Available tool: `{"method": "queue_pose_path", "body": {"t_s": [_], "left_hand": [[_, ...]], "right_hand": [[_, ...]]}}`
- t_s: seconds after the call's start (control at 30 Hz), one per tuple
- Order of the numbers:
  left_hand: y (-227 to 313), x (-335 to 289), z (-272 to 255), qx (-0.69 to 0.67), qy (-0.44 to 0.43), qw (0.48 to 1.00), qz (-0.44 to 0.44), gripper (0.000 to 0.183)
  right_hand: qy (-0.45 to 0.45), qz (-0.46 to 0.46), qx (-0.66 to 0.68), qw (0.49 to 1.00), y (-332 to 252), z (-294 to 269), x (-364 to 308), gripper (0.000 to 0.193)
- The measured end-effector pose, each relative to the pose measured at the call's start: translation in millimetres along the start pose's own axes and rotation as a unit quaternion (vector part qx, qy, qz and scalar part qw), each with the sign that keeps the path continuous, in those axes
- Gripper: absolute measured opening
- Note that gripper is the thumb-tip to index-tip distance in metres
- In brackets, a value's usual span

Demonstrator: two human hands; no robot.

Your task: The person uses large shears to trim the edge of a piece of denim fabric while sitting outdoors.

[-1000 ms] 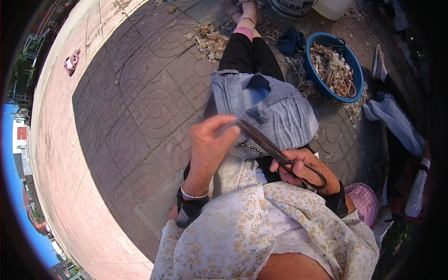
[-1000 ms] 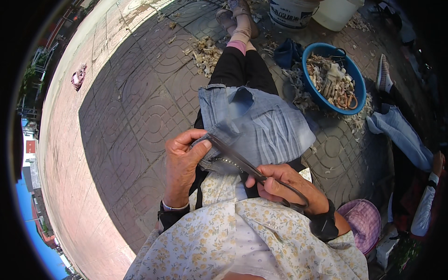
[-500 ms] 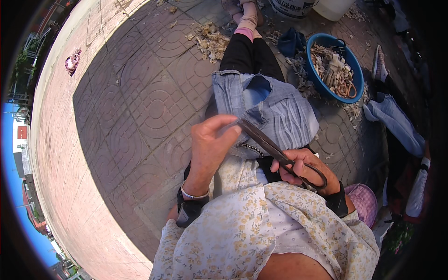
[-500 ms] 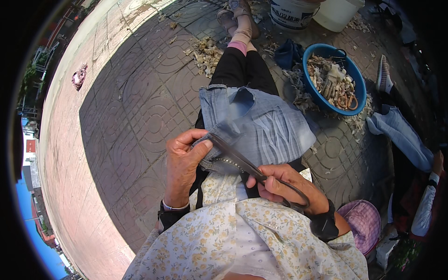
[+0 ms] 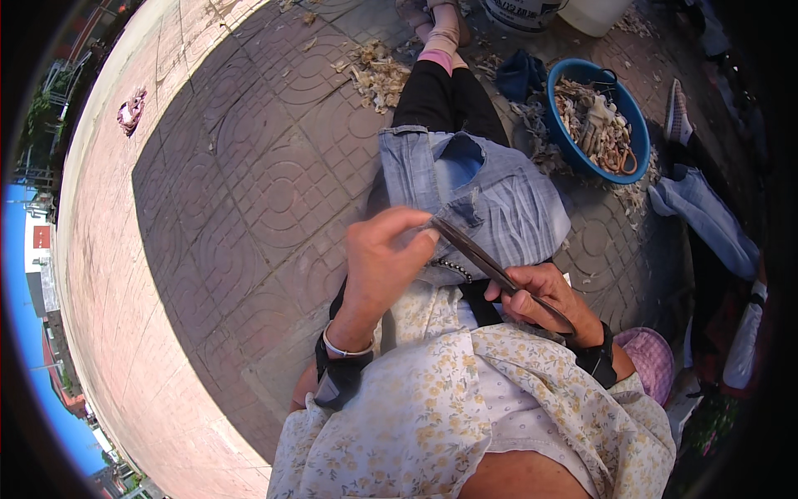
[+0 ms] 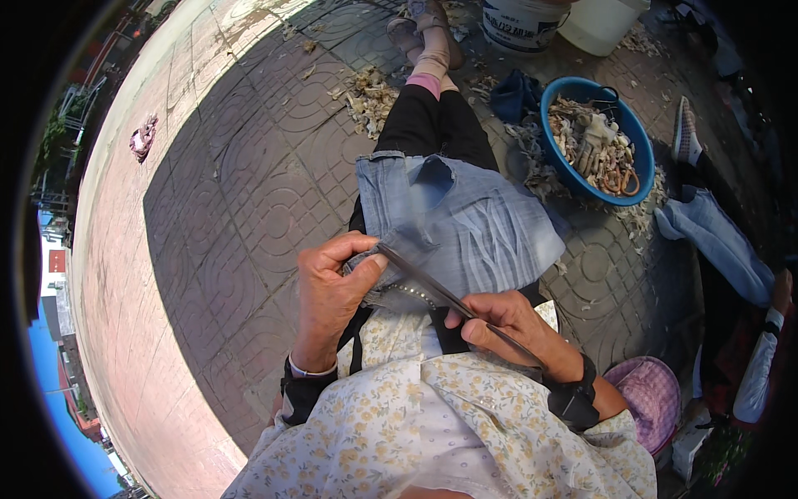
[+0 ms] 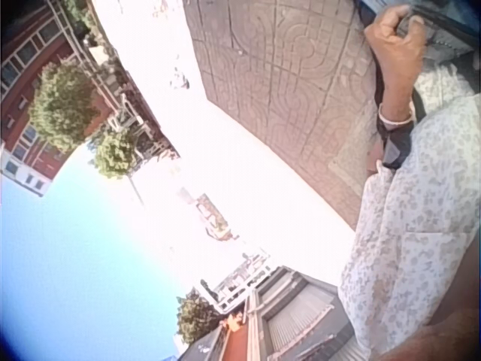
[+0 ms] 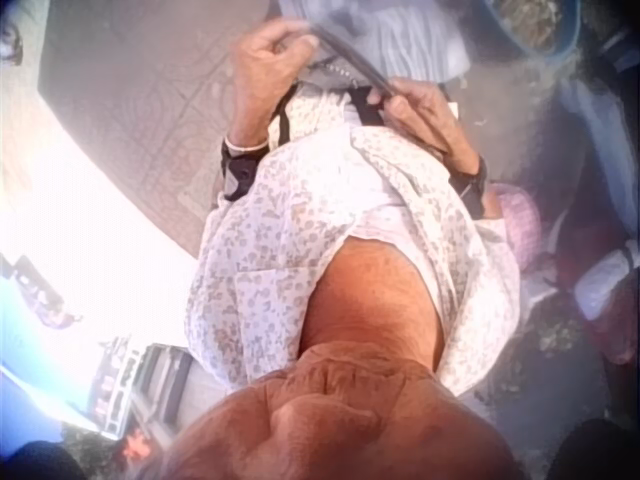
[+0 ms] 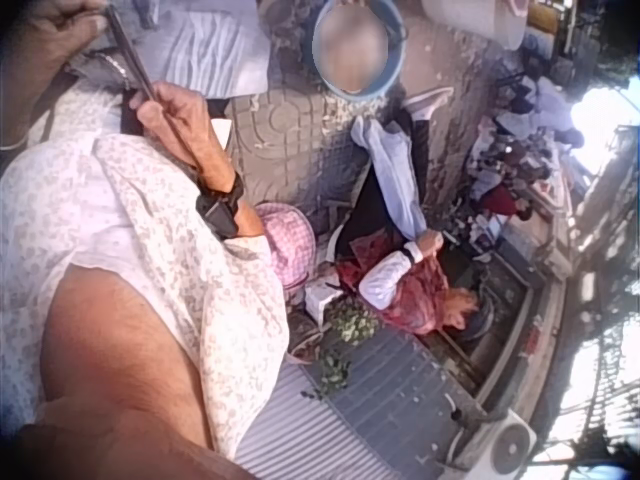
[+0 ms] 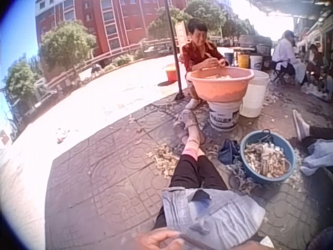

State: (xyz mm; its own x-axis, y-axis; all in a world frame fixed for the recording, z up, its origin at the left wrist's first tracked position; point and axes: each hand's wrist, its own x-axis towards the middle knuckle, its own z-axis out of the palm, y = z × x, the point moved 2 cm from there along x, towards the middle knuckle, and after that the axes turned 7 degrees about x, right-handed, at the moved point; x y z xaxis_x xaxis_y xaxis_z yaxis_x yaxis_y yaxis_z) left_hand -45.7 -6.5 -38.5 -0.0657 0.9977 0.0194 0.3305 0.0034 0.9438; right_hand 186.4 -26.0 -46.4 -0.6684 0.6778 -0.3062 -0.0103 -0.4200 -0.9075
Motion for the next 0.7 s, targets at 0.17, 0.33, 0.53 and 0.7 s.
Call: {"method": "queue_pose_path", "body": {"t_s": [0.17,0.33,0.53,0.7], "left_hand": [[8,1,0,0.017,-0.009,1.000,-0.012,0.006],[10,-4,12,0.016,-0.097,0.994,0.039,0.007],[7,-2,-2,-0.038,-0.023,0.997,-0.063,0.008],[4,-5,-4,-0.009,-0.034,0.998,-0.049,0.009]], "right_hand": [[0.011,-0.022,-0.051,0.998,-3,1,0,0.041],[0.017,0.002,-0.019,1.000,-4,2,-1,0.043],[0.063,-0.051,0.025,0.996,-19,-2,-1,0.052],[-0.007,-0.015,0.076,0.997,-8,-1,-3,0.059]]}}
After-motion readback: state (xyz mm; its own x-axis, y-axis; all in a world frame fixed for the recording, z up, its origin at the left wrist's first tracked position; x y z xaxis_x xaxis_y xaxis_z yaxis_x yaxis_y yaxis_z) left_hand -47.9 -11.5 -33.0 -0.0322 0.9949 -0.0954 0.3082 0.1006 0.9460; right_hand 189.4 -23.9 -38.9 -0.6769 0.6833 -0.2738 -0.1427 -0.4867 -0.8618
